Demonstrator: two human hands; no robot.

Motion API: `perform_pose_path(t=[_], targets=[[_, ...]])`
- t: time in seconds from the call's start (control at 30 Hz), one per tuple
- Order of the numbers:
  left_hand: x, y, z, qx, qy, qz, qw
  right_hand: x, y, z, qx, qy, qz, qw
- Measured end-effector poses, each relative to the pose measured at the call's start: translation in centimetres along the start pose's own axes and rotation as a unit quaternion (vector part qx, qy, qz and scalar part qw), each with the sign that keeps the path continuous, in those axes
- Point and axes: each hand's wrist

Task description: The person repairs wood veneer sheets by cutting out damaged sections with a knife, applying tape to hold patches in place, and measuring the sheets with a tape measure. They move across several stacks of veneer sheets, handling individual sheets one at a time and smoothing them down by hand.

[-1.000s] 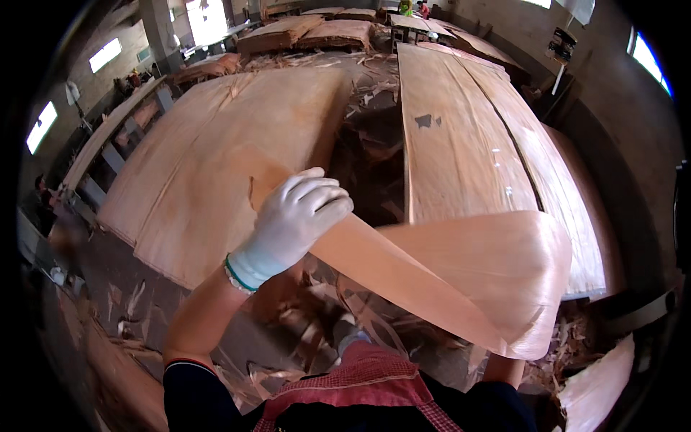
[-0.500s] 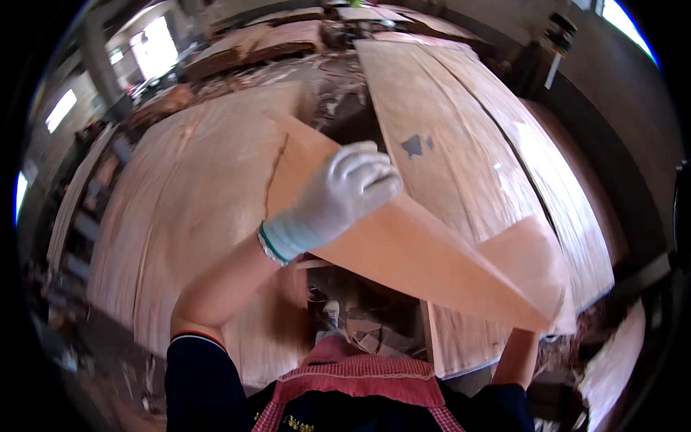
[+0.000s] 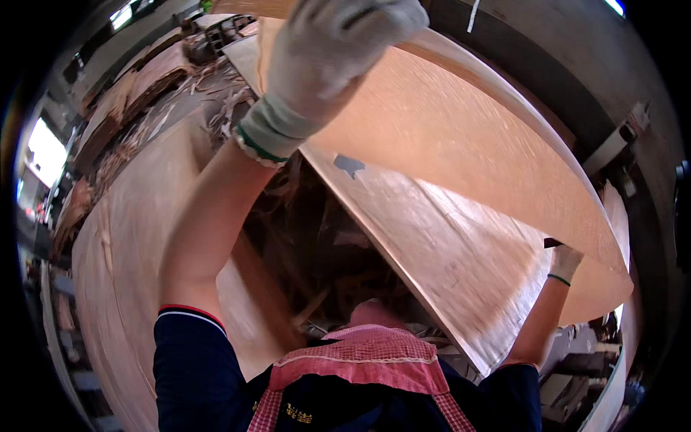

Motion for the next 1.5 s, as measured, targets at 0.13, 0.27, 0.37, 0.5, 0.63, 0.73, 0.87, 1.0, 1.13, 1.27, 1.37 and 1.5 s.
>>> perform_pose_path(t=[0.13,0.27,0.37,0.5,0.63,0.73,0.87,1.0,1.13,1.27,1.37,1.5], targets=[[-0.5,-4.6,-6.1,-0.005,0.041,-0.072,0.997,-1.8,-0.1,1.9,-0.04,-0.019,-0.013,0.999],[0.8,-10.0,-10.1,-0.064,-0.026,-0.089,0.994,3.3,-3.3,8.2,0.015,-0.029,0.085,0.996],[0.5,-13.7,-12.4,-0.109,-0.021,-0.207,0.972,5.8,-5.9,12.8,0.056,-0.075,0.103,0.99],[2.1,-20.2,-20.0,-0.133,-0.029,-0.248,0.959,10.2,-8.7,20.0,0.142,-0.121,0.101,0.977],[7.4,-26.5,-26.2,-0.15,-0.063,-0.297,0.941,12.9,-8.9,25.2,0.276,-0.272,0.046,0.921],[11.5,-30.1,-30.5,-0.151,-0.104,-0.294,0.938,13.9,-13.8,29.2,0.461,-0.37,0.013,0.806],[15.4,-36.0,-36.8,-0.17,-0.11,-0.286,0.937,14.7,-21.5,30.0,0.384,-0.038,0.189,0.903],[18.8,-41.9,-41.6,-0.192,-0.162,-0.301,0.92,14.3,-24.1,36.0,0.143,0.028,0.388,0.91],[20.2,-47.2,-44.4,-0.22,-0.137,-0.35,0.9,16.9,-23.5,39.3,0.028,-0.087,0.647,0.757],[20.0,-54.9,-47.0,-0.223,-0.046,-0.394,0.891,16.6,-24.8,40.6,0.054,-0.219,0.666,0.711],[18.0,-58.8,-42.3,-0.617,0.004,-0.185,0.765,18.0,-24.0,40.5,0.121,-0.307,0.642,0.692],[14.7,-64.4,-35.1,-0.925,-0.2,-0.017,0.321,18.3,-22.7,42.3,0.115,-0.415,0.564,0.705]])
Point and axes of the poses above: each hand's wrist, its own y-axis towards the middle knuckle, its own x-axis out of the palm, z = x × y, and after that the axes turned 11 degrees about -x, right-handed
